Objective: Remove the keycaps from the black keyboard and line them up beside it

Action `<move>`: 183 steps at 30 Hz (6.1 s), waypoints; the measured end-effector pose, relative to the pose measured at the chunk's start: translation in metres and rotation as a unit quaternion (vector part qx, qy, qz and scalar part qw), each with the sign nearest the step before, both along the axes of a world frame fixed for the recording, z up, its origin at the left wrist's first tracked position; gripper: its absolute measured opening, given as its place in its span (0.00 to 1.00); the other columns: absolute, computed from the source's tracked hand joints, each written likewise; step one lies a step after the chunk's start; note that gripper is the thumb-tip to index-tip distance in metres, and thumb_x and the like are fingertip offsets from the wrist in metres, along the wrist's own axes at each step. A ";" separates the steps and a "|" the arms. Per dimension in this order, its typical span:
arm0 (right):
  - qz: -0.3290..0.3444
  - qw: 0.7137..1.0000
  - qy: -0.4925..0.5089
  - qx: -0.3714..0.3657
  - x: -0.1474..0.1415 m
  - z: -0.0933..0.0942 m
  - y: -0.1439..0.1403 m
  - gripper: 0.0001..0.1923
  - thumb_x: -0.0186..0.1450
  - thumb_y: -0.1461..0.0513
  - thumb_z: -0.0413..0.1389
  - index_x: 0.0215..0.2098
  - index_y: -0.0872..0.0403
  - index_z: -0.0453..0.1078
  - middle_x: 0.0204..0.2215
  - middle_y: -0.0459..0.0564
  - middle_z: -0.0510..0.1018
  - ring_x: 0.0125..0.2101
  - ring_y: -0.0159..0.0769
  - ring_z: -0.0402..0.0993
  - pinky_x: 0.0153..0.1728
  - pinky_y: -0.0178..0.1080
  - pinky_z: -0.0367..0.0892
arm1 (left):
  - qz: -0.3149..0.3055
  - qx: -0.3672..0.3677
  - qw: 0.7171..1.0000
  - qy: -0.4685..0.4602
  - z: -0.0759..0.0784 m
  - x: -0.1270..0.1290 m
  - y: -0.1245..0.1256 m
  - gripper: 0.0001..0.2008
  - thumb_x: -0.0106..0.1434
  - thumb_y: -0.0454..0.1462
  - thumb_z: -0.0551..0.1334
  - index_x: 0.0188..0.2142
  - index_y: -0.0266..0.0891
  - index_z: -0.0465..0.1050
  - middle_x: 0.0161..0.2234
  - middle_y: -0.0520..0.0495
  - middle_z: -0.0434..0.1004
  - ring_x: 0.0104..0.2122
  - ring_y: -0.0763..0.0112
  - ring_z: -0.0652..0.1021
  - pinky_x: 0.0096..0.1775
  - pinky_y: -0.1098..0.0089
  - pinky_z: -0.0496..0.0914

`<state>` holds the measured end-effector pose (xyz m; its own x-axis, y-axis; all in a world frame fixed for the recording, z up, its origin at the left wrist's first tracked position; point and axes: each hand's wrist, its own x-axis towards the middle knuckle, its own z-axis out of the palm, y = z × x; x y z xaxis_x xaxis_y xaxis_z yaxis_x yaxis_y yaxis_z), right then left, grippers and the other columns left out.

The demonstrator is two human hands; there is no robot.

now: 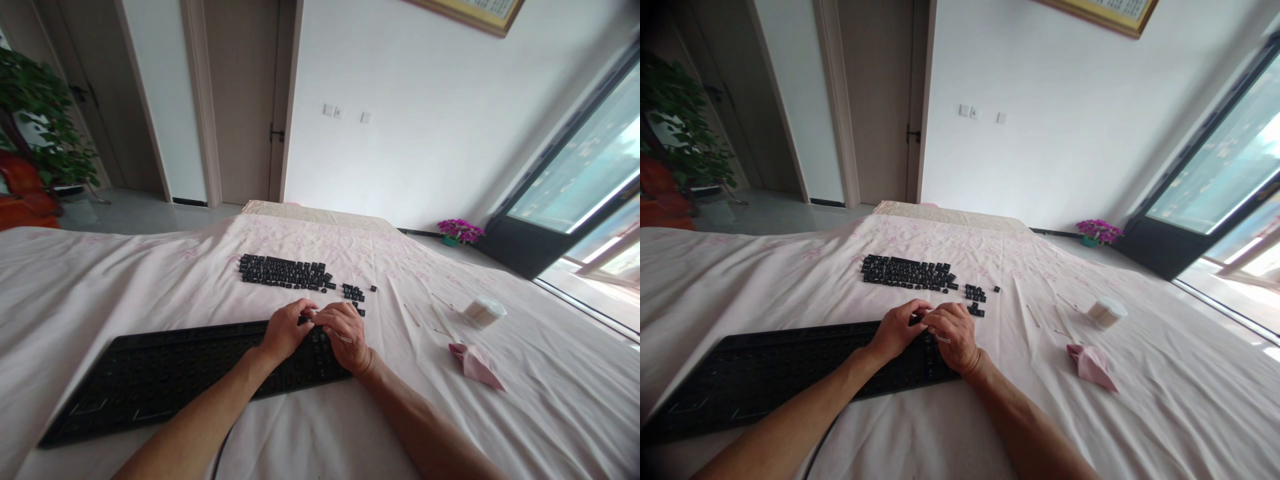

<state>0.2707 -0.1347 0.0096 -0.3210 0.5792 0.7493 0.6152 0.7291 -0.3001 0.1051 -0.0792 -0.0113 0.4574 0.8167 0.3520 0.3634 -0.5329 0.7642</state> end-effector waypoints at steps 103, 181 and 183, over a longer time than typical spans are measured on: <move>-0.003 0.959 0.043 -0.280 0.023 0.005 0.013 0.18 0.70 0.55 0.46 0.27 0.55 0.67 0.23 0.44 0.72 0.26 0.29 0.67 0.30 0.32 0.61 | -0.045 0.023 0.987 0.154 0.007 0.014 0.003 0.04 0.58 0.40 0.62 0.32 0.45 0.75 0.31 0.53 0.71 0.32 0.71 0.74 0.31 0.73 0.62; -0.390 0.873 0.003 -0.293 0.108 0.015 0.048 0.08 0.59 0.59 0.56 0.33 0.51 0.76 0.23 0.42 0.78 0.20 0.29 0.71 0.24 0.31 0.58 | 0.002 -0.058 0.993 -0.098 -0.010 0.024 0.002 0.32 0.54 0.30 0.59 0.58 0.45 0.58 0.43 0.48 0.72 0.30 0.75 0.76 0.37 0.68 0.73; -0.436 0.850 0.009 -0.295 0.140 0.013 0.053 0.10 0.60 0.59 0.55 0.35 0.53 0.76 0.24 0.45 0.78 0.21 0.30 0.72 0.25 0.32 0.59 | 0.004 -0.052 0.994 -0.097 -0.013 0.024 0.003 0.31 0.54 0.30 0.58 0.58 0.44 0.59 0.43 0.48 0.72 0.30 0.75 0.76 0.37 0.68 0.73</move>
<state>0.4111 -0.0822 0.0230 0.4324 0.8674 0.2465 0.8356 -0.2827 -0.4709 0.1289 -0.0761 -0.0240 0.3826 0.8568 0.3457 0.2078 -0.4443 0.8714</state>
